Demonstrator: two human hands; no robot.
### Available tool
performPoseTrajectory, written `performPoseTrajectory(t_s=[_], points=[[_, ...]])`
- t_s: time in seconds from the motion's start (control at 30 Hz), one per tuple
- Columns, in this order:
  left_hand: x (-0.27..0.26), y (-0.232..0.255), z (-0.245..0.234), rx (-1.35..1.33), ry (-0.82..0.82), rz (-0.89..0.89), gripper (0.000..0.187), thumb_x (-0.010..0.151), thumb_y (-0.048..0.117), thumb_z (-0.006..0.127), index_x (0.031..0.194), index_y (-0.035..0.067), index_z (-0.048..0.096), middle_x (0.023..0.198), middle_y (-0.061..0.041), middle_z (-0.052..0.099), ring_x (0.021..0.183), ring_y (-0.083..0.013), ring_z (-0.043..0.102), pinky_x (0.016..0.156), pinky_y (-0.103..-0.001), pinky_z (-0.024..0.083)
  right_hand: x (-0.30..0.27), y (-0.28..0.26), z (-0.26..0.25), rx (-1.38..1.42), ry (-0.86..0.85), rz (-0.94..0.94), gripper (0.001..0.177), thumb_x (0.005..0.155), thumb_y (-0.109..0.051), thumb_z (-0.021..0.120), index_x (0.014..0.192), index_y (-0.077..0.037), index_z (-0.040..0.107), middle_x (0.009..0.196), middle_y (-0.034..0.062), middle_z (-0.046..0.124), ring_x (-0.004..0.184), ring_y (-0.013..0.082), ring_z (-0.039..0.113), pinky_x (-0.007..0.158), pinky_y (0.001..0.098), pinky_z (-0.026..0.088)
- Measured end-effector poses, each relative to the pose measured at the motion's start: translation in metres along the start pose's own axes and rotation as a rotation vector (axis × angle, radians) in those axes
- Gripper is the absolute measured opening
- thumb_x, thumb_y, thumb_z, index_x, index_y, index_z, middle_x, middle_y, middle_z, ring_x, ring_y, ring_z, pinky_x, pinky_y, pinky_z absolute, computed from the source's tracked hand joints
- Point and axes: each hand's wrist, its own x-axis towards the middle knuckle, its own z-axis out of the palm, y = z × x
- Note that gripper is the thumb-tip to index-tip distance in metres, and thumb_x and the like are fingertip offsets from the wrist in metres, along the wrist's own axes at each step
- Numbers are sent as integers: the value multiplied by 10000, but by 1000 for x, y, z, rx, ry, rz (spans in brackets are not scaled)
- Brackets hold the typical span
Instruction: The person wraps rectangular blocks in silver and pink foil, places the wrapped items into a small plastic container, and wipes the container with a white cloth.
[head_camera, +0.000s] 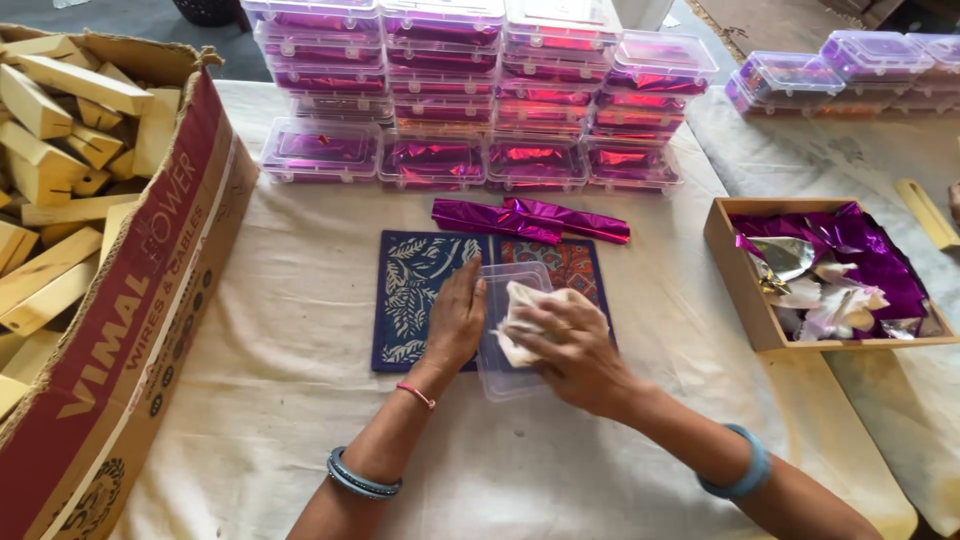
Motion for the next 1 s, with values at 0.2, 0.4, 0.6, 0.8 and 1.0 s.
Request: performPoseTrajectory(t_s=[0.2, 0.4, 0.6, 0.8, 1.0], points=[[-3, 13, -10, 17, 60, 39, 446, 1080, 269, 445, 1461, 44, 506, 1402, -198, 598, 1304, -370, 553, 1091, -453, 447, 49, 48, 51, 57, -185, -25, 469, 935, -202, 644, 1393, -104, 628, 1487, 180, 563, 1405, 363, 471, 1171, 503, 316], [-3, 21, -14, 13, 80, 62, 436, 1067, 247, 444, 1448, 50, 518, 1390, -187, 601, 1281, -363, 561, 1066, -454, 452, 61, 44, 69, 1, -250, 251, 393, 1032, -261, 554, 1382, -92, 613, 1478, 161, 560, 1391, 350, 484, 1176, 465, 367], [-2, 26, -14, 121, 85, 26, 458, 1038, 243, 455, 1441, 35, 515, 1318, -172, 625, 1201, -348, 587, 1029, -449, 468, 12, -21, 21, -54, -250, -17, 414, 1001, -245, 605, 1380, -79, 626, 1433, 153, 592, 1367, 320, 528, 1192, 554, 324], [-3, 28, -16, 146, 59, 6, 436, 1059, 241, 433, 1439, 51, 531, 1292, -159, 646, 1185, -331, 605, 1029, -451, 475, -14, -32, -2, 71, -261, -57, 504, 890, -210, 694, 1380, -106, 645, 1477, 119, 593, 1411, 343, 500, 1175, 527, 340], [-1, 19, -12, 128, 73, 45, 422, 1072, 231, 434, 1435, 41, 532, 1320, -165, 641, 1183, -333, 605, 1031, -451, 469, 34, 18, 35, 17, -224, -102, 449, 948, -251, 711, 1373, -122, 643, 1493, 92, 573, 1452, 328, 509, 1196, 500, 367]])
